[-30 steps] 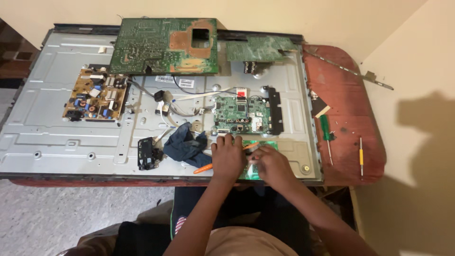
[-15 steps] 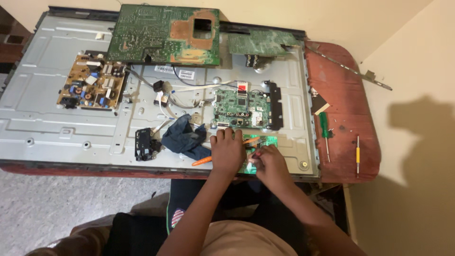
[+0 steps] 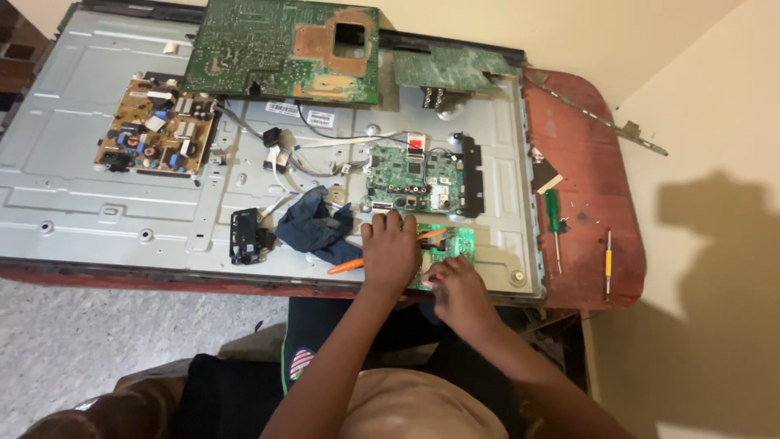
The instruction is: The person cleans a green circuit board using a toothbrush and a cloth. They scrub the board with the toothbrush, wipe it with the cloth, and handle a small black component.
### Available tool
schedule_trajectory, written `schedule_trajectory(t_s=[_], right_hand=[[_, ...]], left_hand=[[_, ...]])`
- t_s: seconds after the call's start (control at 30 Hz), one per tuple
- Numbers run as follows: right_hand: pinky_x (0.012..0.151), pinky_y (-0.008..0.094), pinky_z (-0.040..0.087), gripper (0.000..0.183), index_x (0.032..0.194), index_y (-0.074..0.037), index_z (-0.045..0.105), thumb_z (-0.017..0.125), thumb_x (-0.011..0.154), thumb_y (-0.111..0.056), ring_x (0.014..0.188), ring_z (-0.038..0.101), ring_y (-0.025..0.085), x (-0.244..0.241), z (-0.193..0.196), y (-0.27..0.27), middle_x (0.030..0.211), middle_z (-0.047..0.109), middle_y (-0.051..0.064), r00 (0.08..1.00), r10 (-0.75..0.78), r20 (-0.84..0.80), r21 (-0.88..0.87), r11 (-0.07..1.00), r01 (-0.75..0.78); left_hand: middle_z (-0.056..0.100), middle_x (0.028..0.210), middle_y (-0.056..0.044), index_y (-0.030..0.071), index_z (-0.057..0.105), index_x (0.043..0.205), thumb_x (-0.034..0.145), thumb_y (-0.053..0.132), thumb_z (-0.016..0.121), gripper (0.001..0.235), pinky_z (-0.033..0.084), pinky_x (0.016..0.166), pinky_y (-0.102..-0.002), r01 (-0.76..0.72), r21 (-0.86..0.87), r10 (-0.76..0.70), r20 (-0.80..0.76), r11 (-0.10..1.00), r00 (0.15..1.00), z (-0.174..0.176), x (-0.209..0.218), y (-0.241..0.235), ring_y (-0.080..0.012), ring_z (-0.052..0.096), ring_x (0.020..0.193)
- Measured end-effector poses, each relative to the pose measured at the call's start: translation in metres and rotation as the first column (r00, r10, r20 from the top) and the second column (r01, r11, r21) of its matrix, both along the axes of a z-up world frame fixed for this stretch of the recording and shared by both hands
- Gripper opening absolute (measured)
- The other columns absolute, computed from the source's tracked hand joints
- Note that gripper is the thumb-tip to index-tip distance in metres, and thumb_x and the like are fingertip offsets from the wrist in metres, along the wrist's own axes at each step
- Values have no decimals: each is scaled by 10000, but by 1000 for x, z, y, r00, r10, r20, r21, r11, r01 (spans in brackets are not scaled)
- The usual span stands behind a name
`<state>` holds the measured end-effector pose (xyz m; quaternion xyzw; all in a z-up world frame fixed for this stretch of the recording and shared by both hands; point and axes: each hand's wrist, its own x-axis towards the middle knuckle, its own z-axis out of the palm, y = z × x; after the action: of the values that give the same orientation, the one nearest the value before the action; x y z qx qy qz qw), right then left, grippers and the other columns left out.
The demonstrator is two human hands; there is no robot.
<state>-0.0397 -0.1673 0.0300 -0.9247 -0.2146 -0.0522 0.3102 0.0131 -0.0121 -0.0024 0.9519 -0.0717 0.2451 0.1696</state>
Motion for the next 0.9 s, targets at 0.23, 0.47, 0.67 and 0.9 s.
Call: schedule_trajectory(t_s=[0.23,0.47,0.67,0.9], right_hand=[[763,476,501,178,866,-9,674,658,722,96,873,598,377,-2,0,8,861,640,174,999,-20,33,78,997,17],[785,474,517,187,858,-34,685,665,722,93,881,624,374,-5,-9,9,846,645,162,994,-102,40,78,992,99],[788,465,523,221,909,-8,660,633,718,101,901,631,375,-4,-14,-1,927,638,170,994,-90,61,127,989,82],[789,443,491,183,839,-10,663,689,692,95,896,603,381,-6,-3,-2,891,640,174,993,99,71,36,994,-101]], left_hand=[[629,957,-122,77,669,953,799,152,633,176,411,798,-482,-8,-2,8,-5,1000,1000,1,0,3,-336,572,940],[627,949,-119,89,667,931,787,157,644,160,415,806,-482,11,10,-11,-19,1000,1000,2,-1,0,-341,574,945],[636,971,-125,75,682,985,773,176,656,236,412,806,-483,38,-19,-38,-32,999,999,-1,1,-1,-337,573,942],[651,1004,-127,68,683,957,762,190,664,231,413,831,-491,18,2,-17,-72,1000,997,0,10,4,-335,582,970]])
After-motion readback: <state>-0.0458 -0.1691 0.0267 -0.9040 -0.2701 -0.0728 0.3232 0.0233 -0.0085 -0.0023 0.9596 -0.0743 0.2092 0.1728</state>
